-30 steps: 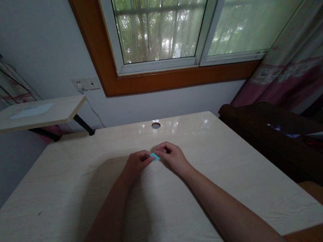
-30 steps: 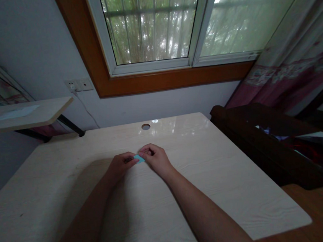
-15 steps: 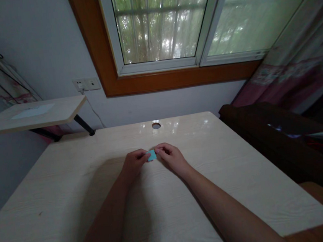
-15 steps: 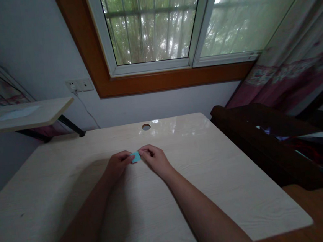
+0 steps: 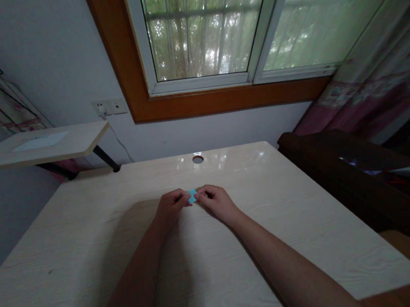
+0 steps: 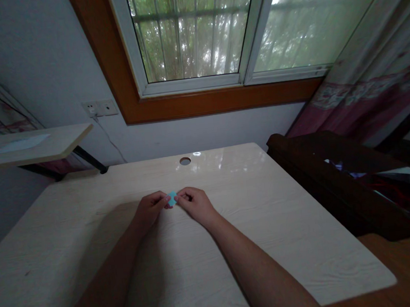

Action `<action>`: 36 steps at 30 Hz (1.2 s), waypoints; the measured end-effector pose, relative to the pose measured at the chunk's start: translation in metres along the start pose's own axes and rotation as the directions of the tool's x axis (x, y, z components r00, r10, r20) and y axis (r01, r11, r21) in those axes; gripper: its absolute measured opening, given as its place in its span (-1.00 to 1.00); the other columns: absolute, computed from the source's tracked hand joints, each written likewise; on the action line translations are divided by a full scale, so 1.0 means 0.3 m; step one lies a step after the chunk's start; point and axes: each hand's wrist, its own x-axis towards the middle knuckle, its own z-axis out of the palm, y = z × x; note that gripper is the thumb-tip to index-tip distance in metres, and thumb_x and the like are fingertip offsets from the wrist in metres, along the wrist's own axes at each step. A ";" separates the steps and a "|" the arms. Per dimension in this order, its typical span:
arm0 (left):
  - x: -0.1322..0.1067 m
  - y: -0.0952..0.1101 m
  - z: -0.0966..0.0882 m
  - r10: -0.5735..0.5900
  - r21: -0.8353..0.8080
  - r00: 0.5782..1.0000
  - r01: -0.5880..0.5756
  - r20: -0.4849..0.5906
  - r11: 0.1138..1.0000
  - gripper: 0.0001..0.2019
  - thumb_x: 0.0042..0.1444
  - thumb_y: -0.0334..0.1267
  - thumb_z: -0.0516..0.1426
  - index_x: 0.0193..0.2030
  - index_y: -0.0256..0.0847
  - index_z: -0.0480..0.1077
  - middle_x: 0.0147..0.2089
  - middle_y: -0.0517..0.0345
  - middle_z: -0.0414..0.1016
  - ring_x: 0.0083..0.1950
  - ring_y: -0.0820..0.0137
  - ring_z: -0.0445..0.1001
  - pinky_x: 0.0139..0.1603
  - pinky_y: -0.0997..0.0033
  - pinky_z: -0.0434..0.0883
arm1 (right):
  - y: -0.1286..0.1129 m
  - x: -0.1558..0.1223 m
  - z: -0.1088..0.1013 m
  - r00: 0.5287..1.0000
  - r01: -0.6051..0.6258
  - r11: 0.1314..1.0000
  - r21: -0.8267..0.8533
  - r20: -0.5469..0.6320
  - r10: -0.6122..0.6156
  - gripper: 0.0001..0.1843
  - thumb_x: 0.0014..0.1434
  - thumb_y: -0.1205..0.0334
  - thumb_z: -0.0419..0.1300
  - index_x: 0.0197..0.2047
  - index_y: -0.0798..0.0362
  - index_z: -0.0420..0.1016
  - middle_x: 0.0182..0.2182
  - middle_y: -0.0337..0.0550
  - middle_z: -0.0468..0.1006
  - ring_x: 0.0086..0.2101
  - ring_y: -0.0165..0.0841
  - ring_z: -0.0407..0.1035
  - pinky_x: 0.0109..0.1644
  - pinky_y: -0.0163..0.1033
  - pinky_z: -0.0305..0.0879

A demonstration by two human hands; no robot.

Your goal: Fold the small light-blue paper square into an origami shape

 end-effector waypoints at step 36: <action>0.002 0.031 -0.003 0.003 0.000 0.998 -0.003 -0.062 1.000 -0.71 0.19 -0.12 0.07 -0.42 -0.24 0.49 -0.41 0.11 0.57 -0.32 0.37 0.51 -0.20 0.41 0.42 | -0.002 0.003 0.001 0.993 -0.049 0.995 0.092 -0.099 0.058 -0.70 0.13 0.01 0.22 -0.37 0.10 0.55 -0.51 -0.22 0.48 -0.49 -0.41 0.27 -0.39 -0.31 0.17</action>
